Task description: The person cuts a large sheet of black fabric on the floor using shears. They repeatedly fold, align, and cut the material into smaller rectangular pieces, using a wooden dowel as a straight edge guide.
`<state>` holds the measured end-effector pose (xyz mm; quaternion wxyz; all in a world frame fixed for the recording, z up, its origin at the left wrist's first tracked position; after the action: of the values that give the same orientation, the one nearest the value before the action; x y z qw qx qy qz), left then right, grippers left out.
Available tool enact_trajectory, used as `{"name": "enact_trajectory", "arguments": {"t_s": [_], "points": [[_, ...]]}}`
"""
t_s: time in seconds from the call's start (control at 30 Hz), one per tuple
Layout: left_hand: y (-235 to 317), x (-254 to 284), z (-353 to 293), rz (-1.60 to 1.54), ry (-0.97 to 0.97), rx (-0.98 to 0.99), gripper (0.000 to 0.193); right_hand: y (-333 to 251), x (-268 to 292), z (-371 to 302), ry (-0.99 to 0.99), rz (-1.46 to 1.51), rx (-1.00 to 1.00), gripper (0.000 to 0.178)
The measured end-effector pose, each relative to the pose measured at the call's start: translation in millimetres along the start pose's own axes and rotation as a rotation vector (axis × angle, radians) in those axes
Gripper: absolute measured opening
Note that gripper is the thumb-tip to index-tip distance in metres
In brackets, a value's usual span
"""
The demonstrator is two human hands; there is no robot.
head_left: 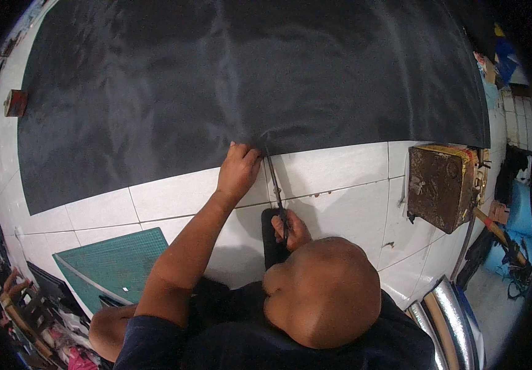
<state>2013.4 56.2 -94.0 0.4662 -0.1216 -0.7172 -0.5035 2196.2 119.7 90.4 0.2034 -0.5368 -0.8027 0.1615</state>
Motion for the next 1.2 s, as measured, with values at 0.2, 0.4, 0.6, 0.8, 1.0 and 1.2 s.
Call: {"name": "enact_trajectory", "arguments": {"t_s": [0.2, 0.4, 0.6, 0.8, 1.0, 1.2], "points": [[-1.6, -4.4, 0.2, -0.001, 0.025, -0.042, 0.012, 8.2, -8.5, 12.5, 0.064, 0.093, -0.069, 0.065], [0.0, -3.6, 0.2, 0.024, 0.06, -0.063, 0.008, 29.4, -21.8, 41.3, 0.126, 0.188, -0.02, 0.056], [-1.4, -6.6, 0.1, -0.01, 0.041, -0.075, 0.013, 50.2, -28.2, 67.2, 0.168, 0.271, 0.04, 0.048], [-3.0, -8.7, -1.7, 0.024, 0.056, -0.094, 0.009, 71.9, -39.6, 99.5, 0.206, 0.361, 0.111, 0.042], [-3.6, -7.0, -2.5, -0.024, 0.063, -0.076, 0.007, 82.5, -42.6, 139.8, 0.269, 0.424, 0.18, 0.039], [-0.2, -4.0, -1.9, -0.086, 0.094, -0.096, 0.005, 97.4, -43.6, 169.5, 0.324, 0.435, 0.215, 0.039]]}}
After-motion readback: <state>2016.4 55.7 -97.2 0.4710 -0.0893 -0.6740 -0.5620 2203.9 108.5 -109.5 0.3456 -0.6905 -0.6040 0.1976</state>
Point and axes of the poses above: each hand's wrist, its own z-axis towards the middle knuckle, its own x-axis out of the back of the hand, y = z × x, the point moved 3 cm from there along z, towards the middle knuckle, and after that the axes turned 13 degrees about -y, right-handed, at the moved point
